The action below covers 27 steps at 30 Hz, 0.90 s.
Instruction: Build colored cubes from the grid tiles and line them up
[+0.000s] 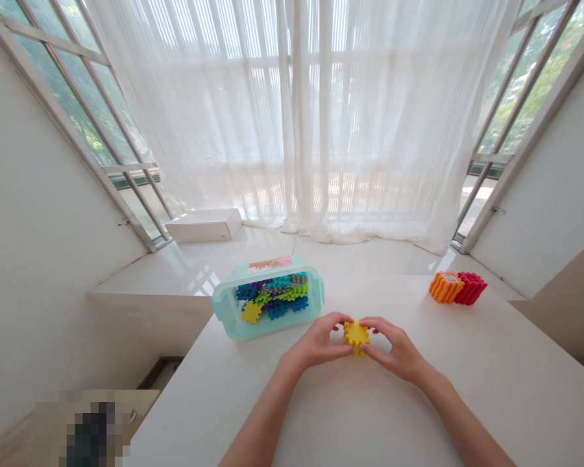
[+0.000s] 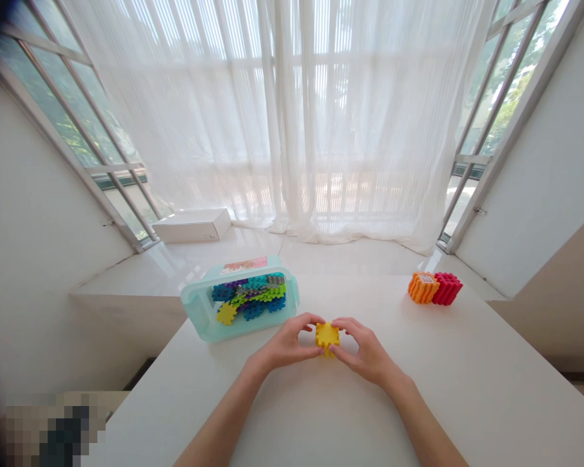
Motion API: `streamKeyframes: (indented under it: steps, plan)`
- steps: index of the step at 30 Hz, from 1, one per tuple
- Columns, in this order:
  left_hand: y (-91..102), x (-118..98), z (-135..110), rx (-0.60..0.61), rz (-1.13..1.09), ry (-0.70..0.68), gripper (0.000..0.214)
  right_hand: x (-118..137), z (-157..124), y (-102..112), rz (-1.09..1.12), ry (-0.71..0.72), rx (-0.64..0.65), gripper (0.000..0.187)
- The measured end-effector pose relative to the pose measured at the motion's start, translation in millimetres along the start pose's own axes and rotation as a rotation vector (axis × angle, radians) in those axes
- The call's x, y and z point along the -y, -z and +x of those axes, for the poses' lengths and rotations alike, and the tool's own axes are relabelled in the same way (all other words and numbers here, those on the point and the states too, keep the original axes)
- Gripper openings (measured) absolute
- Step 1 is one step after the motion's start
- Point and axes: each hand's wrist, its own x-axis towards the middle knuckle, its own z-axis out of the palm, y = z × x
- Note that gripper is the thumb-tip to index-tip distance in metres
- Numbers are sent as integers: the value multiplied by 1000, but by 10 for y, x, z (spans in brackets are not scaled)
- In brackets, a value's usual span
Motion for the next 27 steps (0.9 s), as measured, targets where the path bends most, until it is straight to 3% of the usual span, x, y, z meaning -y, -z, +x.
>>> streamKeyframes:
  steps: [27]
  plan:
    - [-1, -22, -5, 20, -27, 4, 47, 14, -4, -15, 24, -5, 5, 35]
